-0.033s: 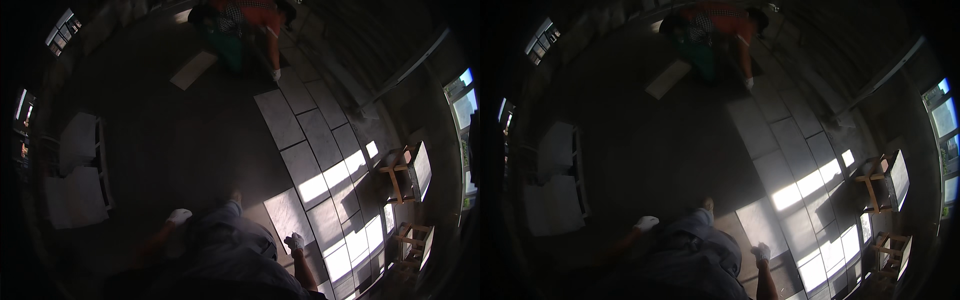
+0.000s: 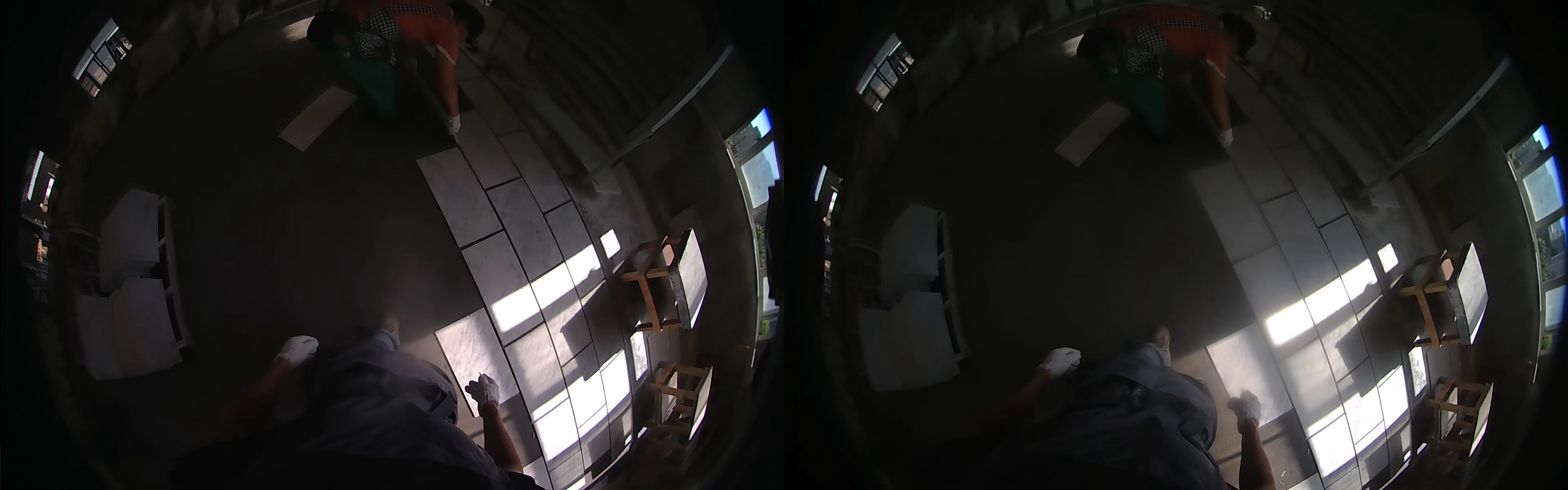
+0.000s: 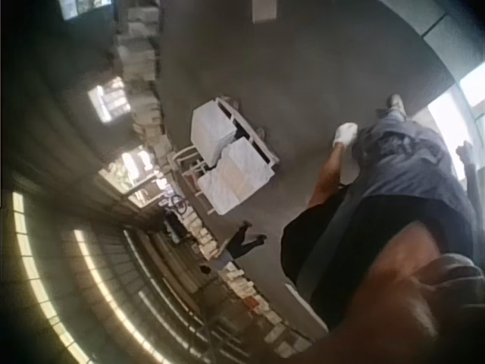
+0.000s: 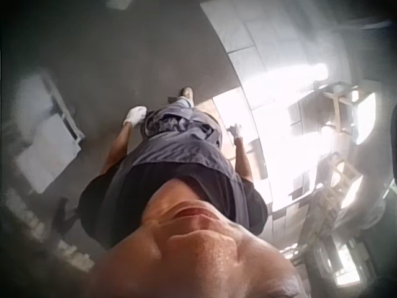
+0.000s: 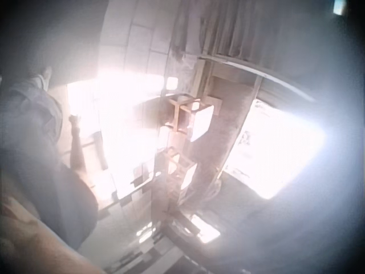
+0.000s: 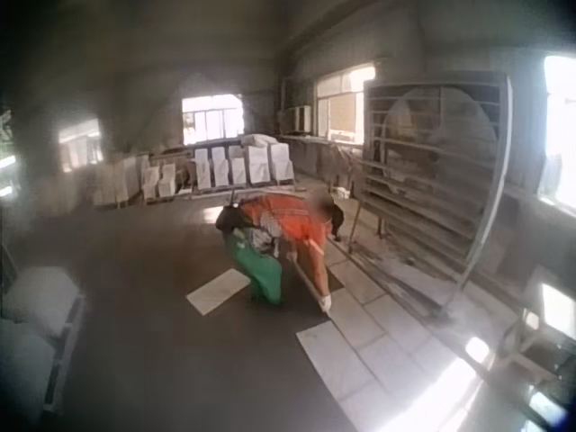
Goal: The person repeatedly picks up large rectangular tiles from a pallet and places them on the floor in a staggered pattern. The person wears gloves and carefully aligns each tile with adjacent ones. Another worker is visible nearby, also handling tiles.
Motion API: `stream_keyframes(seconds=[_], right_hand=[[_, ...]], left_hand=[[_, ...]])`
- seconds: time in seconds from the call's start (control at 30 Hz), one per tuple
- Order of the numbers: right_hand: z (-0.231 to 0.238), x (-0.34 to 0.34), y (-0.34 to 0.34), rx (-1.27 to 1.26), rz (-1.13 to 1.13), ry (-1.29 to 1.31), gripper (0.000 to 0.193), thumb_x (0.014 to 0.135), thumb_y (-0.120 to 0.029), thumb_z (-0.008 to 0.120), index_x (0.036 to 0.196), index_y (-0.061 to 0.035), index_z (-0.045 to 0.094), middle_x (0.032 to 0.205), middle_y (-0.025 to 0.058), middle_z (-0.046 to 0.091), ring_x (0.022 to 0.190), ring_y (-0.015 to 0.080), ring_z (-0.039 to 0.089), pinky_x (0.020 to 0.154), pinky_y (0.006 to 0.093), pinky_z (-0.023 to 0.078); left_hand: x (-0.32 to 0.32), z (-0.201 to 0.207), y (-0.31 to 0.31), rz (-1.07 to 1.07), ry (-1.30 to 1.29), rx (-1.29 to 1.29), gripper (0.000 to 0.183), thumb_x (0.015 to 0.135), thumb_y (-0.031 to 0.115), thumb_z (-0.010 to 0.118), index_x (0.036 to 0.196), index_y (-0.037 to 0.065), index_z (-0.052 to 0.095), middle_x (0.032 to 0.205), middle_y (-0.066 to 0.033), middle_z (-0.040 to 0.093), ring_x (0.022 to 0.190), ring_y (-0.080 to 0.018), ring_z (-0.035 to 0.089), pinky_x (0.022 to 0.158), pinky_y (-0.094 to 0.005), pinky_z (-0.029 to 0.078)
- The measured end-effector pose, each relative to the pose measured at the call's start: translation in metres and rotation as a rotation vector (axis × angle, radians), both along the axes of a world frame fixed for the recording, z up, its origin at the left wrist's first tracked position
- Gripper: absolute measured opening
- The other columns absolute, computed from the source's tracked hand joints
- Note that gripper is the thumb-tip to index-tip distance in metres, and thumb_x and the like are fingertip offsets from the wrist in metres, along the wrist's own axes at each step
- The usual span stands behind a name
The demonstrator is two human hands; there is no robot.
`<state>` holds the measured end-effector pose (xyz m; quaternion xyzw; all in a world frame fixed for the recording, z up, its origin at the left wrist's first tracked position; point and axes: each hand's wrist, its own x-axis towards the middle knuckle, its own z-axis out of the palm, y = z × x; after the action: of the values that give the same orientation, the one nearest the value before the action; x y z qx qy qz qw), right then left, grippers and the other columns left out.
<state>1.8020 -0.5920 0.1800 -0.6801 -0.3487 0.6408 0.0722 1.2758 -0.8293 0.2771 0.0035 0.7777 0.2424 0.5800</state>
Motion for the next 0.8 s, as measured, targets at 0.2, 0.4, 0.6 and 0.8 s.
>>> stream_keyframes(seconds=[0.2, 0.4, 0.6, 0.8], right_hand=[[-0.015, -0.126, 0.088, -0.002, -0.042, 0.282, 0.059, 0.104, -0.037, 0.054, 0.146, 0.0001, 0.038, 0.111, 0.0243, 0.067, 0.080, 0.0308, 0.071, 0.068, 0.0387, 0.059], [0.013, -0.132, 0.136, -0.133, 0.008, 0.188, 0.049, 0.103, -0.026, 0.052, 0.143, 0.0013, 0.042, 0.100, 0.0149, 0.063, 0.090, 0.0271, 0.067, 0.074, 0.0386, 0.063], [-0.040, -0.131, 0.202, -0.013, 0.544, -0.180, 0.013, 0.098, -0.017, 0.051, 0.088, -0.0105, 0.055, 0.075, 0.0008, 0.052, 0.065, 0.0141, 0.053, 0.055, 0.0299, 0.047], [-0.079, -0.251, 0.308, 0.132, 1.450, -0.339, 0.026, 0.102, -0.028, 0.053, 0.113, -0.0069, 0.064, 0.092, 0.0047, 0.067, 0.082, 0.0202, 0.066, 0.068, 0.0361, 0.055]], left_hand=[[-0.086, 0.018, 0.079, 0.346, 0.074, 0.078, 0.023, 0.100, 0.020, 0.058, 0.115, 0.004, 0.066, 0.082, 0.0007, 0.062, 0.066, -0.0098, 0.059, 0.062, -0.0288, 0.053], [-0.097, 0.009, 0.089, 0.361, 0.103, 0.091, 0.032, 0.096, 0.024, 0.065, 0.120, 0.003, 0.068, 0.093, -0.0049, 0.069, 0.083, -0.0154, 0.066, 0.077, -0.0316, 0.056], [-0.127, -0.031, 0.083, -0.081, 0.377, 0.193, 0.033, 0.092, 0.023, 0.064, 0.119, 0.003, 0.070, 0.113, -0.0165, 0.070, 0.112, -0.0307, 0.064, 0.095, -0.0387, 0.049], [-0.147, -0.035, 0.100, -0.274, 0.484, -0.054, 0.040, 0.093, 0.025, 0.057, 0.125, 0.002, 0.067, 0.126, -0.0201, 0.065, 0.118, -0.0327, 0.062, 0.096, -0.0388, 0.048]])
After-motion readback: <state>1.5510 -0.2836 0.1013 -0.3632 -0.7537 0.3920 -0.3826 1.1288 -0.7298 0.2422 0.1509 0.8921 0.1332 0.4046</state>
